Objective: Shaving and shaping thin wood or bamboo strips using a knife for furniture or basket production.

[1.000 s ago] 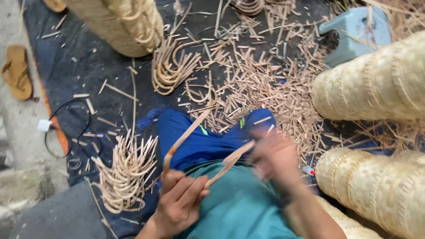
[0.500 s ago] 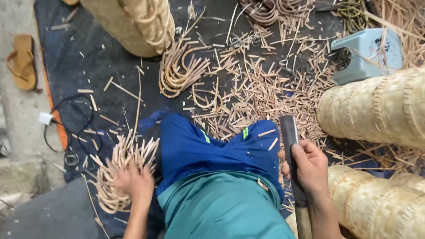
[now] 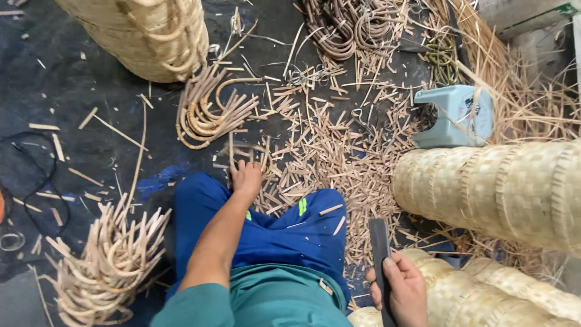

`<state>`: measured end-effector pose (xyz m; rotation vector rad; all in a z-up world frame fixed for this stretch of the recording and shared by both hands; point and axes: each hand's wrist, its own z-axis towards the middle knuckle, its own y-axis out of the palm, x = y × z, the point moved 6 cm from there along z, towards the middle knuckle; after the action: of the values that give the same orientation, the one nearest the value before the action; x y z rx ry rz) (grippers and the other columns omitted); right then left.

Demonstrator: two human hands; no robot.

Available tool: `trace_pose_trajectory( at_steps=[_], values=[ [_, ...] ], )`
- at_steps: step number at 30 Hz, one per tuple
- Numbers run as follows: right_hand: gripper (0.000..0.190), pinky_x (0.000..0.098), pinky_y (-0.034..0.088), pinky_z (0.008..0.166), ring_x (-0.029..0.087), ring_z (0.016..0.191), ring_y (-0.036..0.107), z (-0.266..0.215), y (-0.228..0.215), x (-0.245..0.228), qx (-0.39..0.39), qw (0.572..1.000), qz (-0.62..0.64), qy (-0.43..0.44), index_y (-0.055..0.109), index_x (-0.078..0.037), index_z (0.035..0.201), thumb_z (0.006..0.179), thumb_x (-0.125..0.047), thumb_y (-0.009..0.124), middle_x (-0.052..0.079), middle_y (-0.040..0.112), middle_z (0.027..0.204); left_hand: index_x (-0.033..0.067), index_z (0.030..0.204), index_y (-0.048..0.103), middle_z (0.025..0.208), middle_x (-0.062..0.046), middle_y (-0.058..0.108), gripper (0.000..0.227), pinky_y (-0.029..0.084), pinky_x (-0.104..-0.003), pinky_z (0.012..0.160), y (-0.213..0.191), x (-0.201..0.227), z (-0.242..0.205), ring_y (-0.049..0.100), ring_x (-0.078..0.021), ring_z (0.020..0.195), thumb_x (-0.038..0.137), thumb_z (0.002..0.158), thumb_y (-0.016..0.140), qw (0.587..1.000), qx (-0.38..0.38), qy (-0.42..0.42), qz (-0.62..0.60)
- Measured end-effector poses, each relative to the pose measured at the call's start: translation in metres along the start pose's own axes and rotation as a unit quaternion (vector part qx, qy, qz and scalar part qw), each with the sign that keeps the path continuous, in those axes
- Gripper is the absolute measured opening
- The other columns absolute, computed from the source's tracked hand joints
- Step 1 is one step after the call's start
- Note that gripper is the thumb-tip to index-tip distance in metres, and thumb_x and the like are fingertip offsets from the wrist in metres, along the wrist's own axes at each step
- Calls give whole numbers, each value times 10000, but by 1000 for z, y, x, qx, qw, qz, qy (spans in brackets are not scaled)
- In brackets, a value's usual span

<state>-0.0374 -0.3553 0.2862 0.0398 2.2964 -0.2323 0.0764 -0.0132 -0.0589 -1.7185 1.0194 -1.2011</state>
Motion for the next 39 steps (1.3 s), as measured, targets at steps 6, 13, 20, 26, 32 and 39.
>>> trace_pose_trajectory(
  at_steps=[6, 13, 20, 26, 32, 39],
  values=[
    [196, 273, 416, 306, 149, 390, 539, 11, 36, -7, -23, 999, 35, 29, 561, 5, 1076, 1007, -171, 510, 158, 677, 704, 126, 1183, 642, 1267, -128, 576, 348, 306, -558, 1102, -62, 3, -38, 451, -351, 1290, 152, 839, 601, 988, -131, 58, 54],
    [193, 289, 436, 308, 167, 374, 569, 2, 40, -4, -69, 995, 70, 11, 565, 12, 1052, 989, -165, 519, 161, 691, 668, 118, 1238, 635, 1295, -100, 613, 323, 344, -599, 1049, 5, -2, -19, 477, -371, 1256, 155, 921, 589, 997, -30, 68, -31],
    [199, 293, 422, 293, 179, 359, 565, 10, 9, 16, -53, 993, 106, 0, 573, 15, 1056, 979, -160, 517, 167, 697, 663, 174, 1300, 626, 1435, -146, 545, 529, 285, -677, 1001, -31, 11, -23, 410, -408, 1344, 218, 776, 671, 996, -79, 37, 14],
    [293, 288, 437, 306, 167, 382, 573, -6, 58, -12, -95, 991, 94, -1, 557, 24, 1206, 986, -166, 521, 171, 687, 687, 113, 1236, 599, 1165, -116, 636, 385, 337, -570, 983, -127, 44, -62, 515, -335, 1187, 161, 856, 641, 991, -36, 104, -80],
    [440, 249, 442, 320, 134, 396, 571, -26, 101, -33, -179, 977, 116, -14, 485, -39, 1402, 983, -170, 508, 149, 698, 735, 66, 1177, 670, 1036, -82, 644, 367, 343, -555, 991, -297, 127, -195, 540, -315, 1164, 84, 812, 653, 907, 78, 396, -118],
    [187, 244, 418, 308, 136, 396, 561, -43, 101, -14, -221, 961, 164, -23, 523, 16, 1066, 1043, -166, 488, 159, 682, 732, 99, 1213, 645, 1157, -167, 631, 399, 314, -509, 1064, -399, 140, -253, 470, -360, 1245, 92, 816, 687, 872, 126, 427, -202]
  ],
)
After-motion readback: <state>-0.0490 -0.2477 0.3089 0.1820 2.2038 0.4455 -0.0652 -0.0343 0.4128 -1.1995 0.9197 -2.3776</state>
